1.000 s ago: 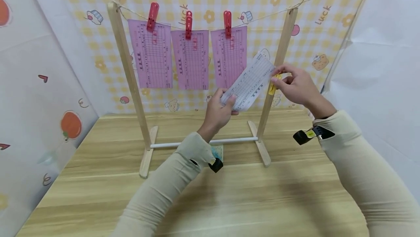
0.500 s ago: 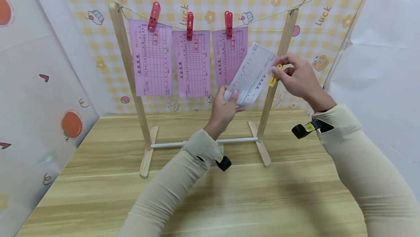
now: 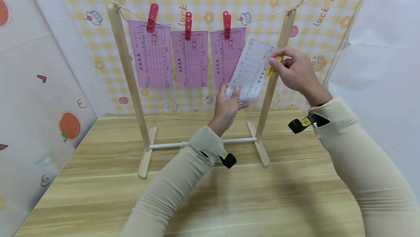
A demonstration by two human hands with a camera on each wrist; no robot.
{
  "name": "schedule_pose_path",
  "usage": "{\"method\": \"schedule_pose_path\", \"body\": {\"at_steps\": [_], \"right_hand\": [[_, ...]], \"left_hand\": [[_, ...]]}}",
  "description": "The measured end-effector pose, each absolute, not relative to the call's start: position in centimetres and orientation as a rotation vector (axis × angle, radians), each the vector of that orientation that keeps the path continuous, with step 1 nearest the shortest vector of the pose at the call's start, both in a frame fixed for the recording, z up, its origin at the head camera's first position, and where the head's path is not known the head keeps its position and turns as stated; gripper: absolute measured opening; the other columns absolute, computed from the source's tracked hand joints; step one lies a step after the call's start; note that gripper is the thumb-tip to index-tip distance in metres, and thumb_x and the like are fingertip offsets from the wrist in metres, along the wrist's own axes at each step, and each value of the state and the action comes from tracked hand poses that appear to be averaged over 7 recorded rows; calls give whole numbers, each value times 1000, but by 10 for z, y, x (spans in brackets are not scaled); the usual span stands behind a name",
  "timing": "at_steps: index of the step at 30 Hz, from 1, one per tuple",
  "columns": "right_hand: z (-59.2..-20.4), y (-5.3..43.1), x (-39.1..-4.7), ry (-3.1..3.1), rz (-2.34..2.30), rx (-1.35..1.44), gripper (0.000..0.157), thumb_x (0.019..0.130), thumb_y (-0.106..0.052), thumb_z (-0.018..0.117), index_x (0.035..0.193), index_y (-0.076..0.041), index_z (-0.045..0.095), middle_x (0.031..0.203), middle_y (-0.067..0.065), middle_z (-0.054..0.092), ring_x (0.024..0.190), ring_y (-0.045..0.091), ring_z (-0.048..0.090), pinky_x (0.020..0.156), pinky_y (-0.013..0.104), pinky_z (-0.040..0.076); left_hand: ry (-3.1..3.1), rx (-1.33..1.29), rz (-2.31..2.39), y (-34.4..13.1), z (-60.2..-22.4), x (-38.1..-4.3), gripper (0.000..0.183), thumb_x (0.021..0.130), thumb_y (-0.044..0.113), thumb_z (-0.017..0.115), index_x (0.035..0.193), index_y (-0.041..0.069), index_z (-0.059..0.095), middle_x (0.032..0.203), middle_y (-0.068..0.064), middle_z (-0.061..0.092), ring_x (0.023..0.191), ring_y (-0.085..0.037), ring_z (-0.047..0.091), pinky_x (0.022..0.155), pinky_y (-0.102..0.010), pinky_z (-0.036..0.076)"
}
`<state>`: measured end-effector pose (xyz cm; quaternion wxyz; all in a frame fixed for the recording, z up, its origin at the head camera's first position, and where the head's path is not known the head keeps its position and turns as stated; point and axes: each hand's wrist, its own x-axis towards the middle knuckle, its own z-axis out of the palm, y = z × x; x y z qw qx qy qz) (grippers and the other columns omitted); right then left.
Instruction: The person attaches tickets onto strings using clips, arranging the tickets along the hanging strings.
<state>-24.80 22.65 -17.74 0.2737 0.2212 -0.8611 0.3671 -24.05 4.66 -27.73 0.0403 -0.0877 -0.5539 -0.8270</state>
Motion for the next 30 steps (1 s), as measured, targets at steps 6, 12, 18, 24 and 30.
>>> {"method": "schedule_pose_path", "body": {"at_steps": [6, 12, 18, 24, 30], "right_hand": [[-168, 225, -248, -2263, 904, 579, 18, 94, -16, 63, 101, 0, 69, 67, -2, 63, 47, 4, 44, 46, 17, 32], [-162, 222, -251, -2196, 918, 568, 22, 95, -18, 64, 103, 1, 70, 79, -7, 62, 59, 2, 53, 56, 17, 39], [-158, 217, -253, -2153, 1049, 528, 26, 93, -14, 65, 114, 1, 60, 98, -4, 59, 77, 5, 59, 68, 17, 46], [-150, 211, -256, -2095, 1151, 540, 27, 92, -7, 65, 117, -6, 56, 106, 3, 61, 91, 12, 59, 72, 20, 45], [-136, 210, -263, -2014, 1222, 569, 24, 89, -1, 67, 110, -8, 56, 105, 0, 62, 93, 14, 59, 72, 23, 42]], "left_hand": [[-1632, -212, -2601, 54, -272, -242, 16, 102, 8, 47, 117, 6, 49, 114, -9, 61, 96, -28, 66, 72, -35, 58], [-1595, -156, -2643, 58, -272, -247, 17, 102, 11, 47, 119, 10, 50, 112, -7, 61, 95, -28, 66, 72, -35, 58], [-1541, -128, -2734, 62, -278, -251, 19, 103, 13, 46, 121, 13, 49, 117, -7, 58, 100, -29, 64, 75, -35, 58], [-1421, -224, -2860, 68, -277, -254, 24, 103, 9, 43, 126, 15, 47, 125, -6, 57, 114, -31, 57, 81, -37, 56], [-1362, -273, -2906, 77, -269, -257, 27, 102, 11, 45, 127, 20, 49, 129, -4, 58, 120, -31, 55, 84, -38, 55]]}}
